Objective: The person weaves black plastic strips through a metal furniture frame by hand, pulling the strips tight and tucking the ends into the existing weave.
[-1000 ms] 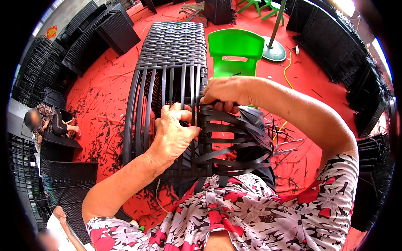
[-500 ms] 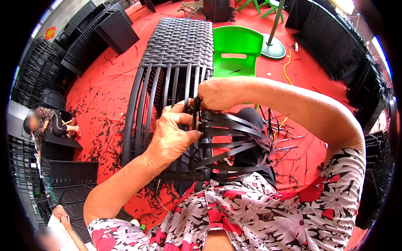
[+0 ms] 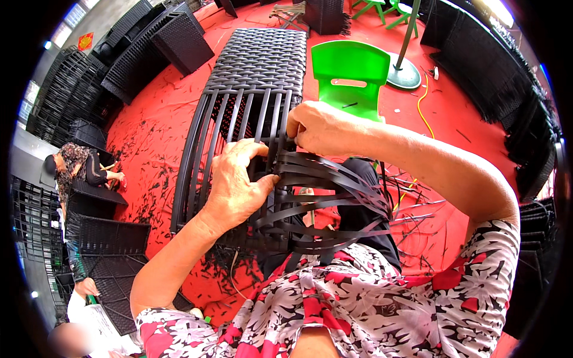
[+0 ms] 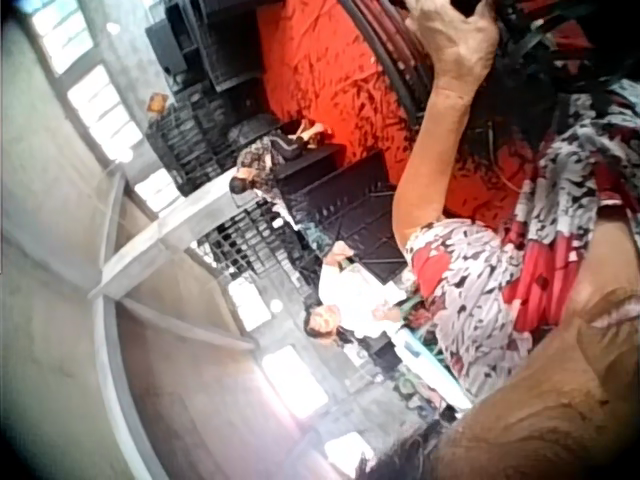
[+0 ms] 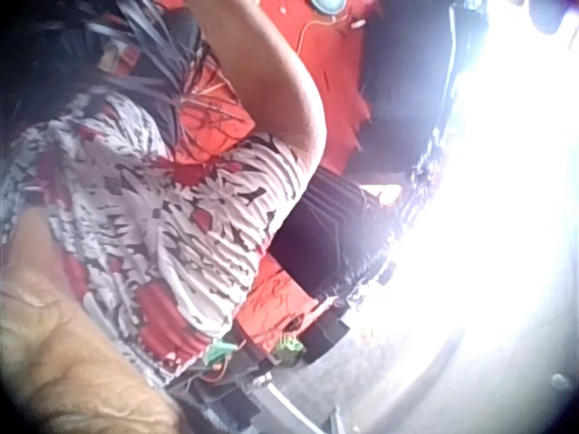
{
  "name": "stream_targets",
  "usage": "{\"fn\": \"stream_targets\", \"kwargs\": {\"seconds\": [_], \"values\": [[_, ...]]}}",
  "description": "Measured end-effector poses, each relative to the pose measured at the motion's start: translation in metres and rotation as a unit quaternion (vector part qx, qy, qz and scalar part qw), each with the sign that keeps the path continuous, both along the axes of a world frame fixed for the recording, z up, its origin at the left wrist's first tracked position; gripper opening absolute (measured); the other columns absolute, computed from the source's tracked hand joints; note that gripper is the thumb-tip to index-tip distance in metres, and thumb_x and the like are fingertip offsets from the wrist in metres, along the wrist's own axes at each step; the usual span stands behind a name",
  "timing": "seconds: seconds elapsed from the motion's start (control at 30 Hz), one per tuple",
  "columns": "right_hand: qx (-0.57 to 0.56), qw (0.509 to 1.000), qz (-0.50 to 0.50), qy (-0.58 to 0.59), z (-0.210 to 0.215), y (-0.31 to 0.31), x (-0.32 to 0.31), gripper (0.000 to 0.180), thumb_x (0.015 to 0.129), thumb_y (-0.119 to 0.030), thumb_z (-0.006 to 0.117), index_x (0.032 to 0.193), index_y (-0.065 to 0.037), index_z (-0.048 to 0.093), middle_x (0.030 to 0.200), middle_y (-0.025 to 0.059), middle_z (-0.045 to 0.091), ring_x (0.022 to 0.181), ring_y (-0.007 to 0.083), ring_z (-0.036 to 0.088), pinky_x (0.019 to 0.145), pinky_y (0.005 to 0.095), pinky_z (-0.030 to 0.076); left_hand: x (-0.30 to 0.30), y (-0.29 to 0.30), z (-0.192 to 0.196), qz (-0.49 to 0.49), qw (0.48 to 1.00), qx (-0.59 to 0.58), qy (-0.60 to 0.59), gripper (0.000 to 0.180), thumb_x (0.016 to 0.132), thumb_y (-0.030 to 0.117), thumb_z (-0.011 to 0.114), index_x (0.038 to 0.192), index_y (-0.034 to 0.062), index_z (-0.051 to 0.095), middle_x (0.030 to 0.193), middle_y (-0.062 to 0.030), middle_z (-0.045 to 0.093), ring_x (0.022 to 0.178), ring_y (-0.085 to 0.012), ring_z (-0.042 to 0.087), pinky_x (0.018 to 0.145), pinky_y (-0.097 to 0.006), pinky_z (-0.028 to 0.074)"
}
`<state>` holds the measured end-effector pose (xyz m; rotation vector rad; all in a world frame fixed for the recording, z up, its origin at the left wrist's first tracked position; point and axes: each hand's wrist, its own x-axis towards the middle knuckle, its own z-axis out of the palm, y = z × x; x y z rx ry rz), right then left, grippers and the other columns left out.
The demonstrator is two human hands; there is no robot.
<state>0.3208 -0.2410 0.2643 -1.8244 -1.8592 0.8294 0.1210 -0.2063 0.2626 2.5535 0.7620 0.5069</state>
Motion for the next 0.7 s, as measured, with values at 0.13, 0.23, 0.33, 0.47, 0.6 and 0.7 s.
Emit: {"fn": "stream_targets", "kwargs": {"seconds": [0.13, 0.23, 0.33, 0.47, 0.6, 0.7], "values": [[0.061, 0.998, 0.010, 0.017, 0.001, -0.003, -0.001, 0.016, 0.072, -0.003, 0.057, 0.084, 0.001, 0.066, 0.076, 0.0169, 0.065, 0.070, 0.0252, 0.064, 0.064, 0.0346, 0.050, -0.002, -0.003, 0.006, 0.016, 1.000, 0.014, 0.006, 0.038, 0.064, 0.007, 0.069, 0.099, -0.0019, 0.058, 0.106, -0.0172, 0.057, 0.106, -0.0323, 0.052, 0.096, -0.037, 0.038], [0.091, 0.994, -0.026, 0.056, -0.007, -0.004, -0.003, 0.015, 0.072, -0.003, 0.059, 0.084, 0.001, 0.066, 0.077, 0.0162, 0.065, 0.070, 0.0239, 0.064, 0.065, 0.0336, 0.050, -0.004, -0.006, 0.007, 0.009, 0.995, 0.095, -0.011, 0.034, 0.066, 0.004, 0.066, 0.099, -0.0011, 0.058, 0.109, -0.0177, 0.056, 0.108, -0.0339, 0.050, 0.096, -0.039, 0.037], [0.124, 0.985, -0.067, 0.100, -0.017, -0.012, -0.005, 0.013, 0.072, -0.006, 0.061, 0.083, 0.000, 0.066, 0.078, 0.0153, 0.066, 0.070, 0.0228, 0.064, 0.066, 0.0332, 0.051, 0.000, -0.018, 0.017, 0.035, 0.947, 0.317, -0.030, 0.026, 0.066, -0.002, 0.060, 0.092, 0.0015, 0.060, 0.114, -0.0159, 0.052, 0.109, -0.0358, 0.047, 0.096, -0.041, 0.036], [0.120, 0.983, -0.104, 0.089, -0.015, -0.010, -0.005, 0.018, 0.070, -0.008, 0.067, 0.084, 0.003, 0.064, 0.077, 0.0129, 0.065, 0.070, 0.0216, 0.063, 0.066, 0.0332, 0.050, 0.013, 0.003, 0.037, -0.073, 0.963, 0.249, -0.074, 0.011, 0.070, -0.006, 0.059, 0.079, -0.0005, 0.059, 0.082, -0.0106, 0.056, 0.082, -0.0298, 0.055, 0.076, -0.038, 0.043], [0.087, 0.981, -0.143, 0.102, -0.015, -0.001, -0.008, 0.028, 0.066, -0.006, 0.069, 0.089, 0.004, 0.055, 0.077, 0.0136, 0.063, 0.073, 0.0238, 0.062, 0.066, 0.0342, 0.049, 0.032, 0.035, 0.013, -0.108, 0.994, 0.030, -0.017, 0.024, 0.066, -0.006, 0.061, 0.090, -0.0032, 0.062, 0.081, -0.0139, 0.057, 0.073, -0.0268, 0.057, 0.066, -0.035, 0.045], [0.119, 0.975, -0.120, 0.142, -0.010, -0.003, -0.012, 0.036, 0.062, -0.005, 0.071, 0.091, 0.002, 0.050, 0.084, 0.0171, 0.060, 0.084, 0.0294, 0.060, 0.072, 0.0371, 0.047, 0.036, 0.040, 0.002, -0.099, 0.995, -0.025, -0.005, 0.029, 0.066, -0.001, 0.067, 0.095, -0.0025, 0.062, 0.080, -0.0094, 0.057, 0.070, -0.0166, 0.055, 0.063, -0.031, 0.044]]}}
